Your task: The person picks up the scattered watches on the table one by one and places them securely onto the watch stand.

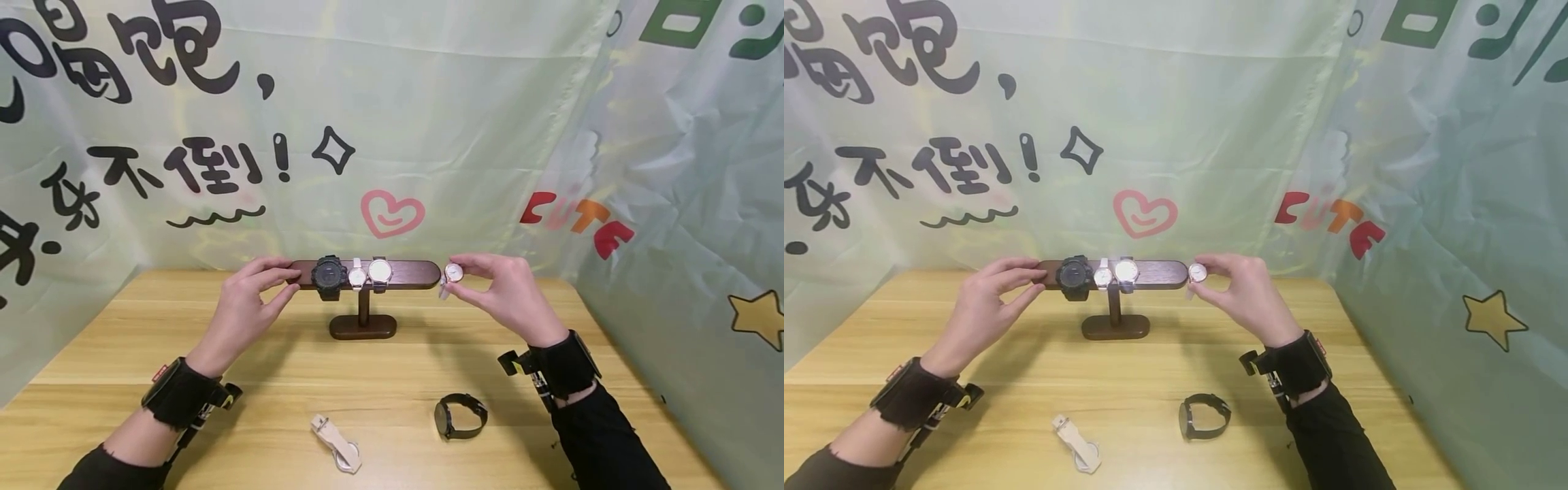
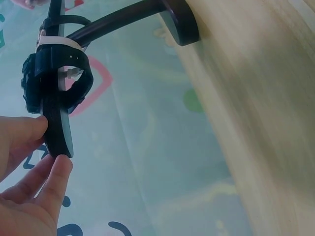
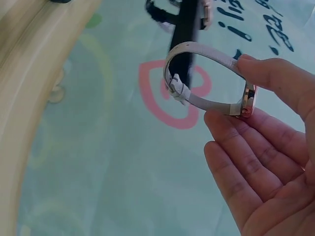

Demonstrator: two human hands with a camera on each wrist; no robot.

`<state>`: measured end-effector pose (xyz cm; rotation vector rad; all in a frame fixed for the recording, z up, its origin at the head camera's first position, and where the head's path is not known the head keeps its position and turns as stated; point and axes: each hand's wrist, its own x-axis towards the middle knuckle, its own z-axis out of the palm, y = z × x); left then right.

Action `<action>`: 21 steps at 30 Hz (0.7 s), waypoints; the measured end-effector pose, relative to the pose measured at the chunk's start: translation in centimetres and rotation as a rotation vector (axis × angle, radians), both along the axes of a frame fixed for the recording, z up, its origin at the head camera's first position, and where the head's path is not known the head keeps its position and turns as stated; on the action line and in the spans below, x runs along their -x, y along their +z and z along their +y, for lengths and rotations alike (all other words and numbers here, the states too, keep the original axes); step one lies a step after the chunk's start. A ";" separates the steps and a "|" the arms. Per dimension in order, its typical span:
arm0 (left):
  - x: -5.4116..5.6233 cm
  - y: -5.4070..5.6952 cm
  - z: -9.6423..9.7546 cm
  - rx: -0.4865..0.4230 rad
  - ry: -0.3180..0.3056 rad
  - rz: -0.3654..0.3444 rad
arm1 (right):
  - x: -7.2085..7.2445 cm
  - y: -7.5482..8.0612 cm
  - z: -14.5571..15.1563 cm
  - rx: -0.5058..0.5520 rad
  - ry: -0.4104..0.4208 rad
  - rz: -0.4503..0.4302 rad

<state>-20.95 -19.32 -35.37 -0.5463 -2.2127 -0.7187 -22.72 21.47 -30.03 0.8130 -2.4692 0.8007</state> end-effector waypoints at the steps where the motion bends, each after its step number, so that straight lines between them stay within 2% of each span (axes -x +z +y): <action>1: 0.0 0.0 0.0 0.002 0.001 0.001 | 0.2 -0.1 0.1 0.000 0.002 -0.008; 8: 0.0 0.0 0.1 0.009 0.010 -0.003 | 1.8 -1.1 0.2 0.006 0.006 -0.077; 15: -0.1 0.0 0.0 0.009 0.009 -0.014 | 2.8 -1.3 -0.3 -0.024 0.024 -0.126; 21: -0.1 0.0 0.0 0.003 0.002 -0.027 | 3.3 -1.3 -0.8 -0.042 0.050 -0.123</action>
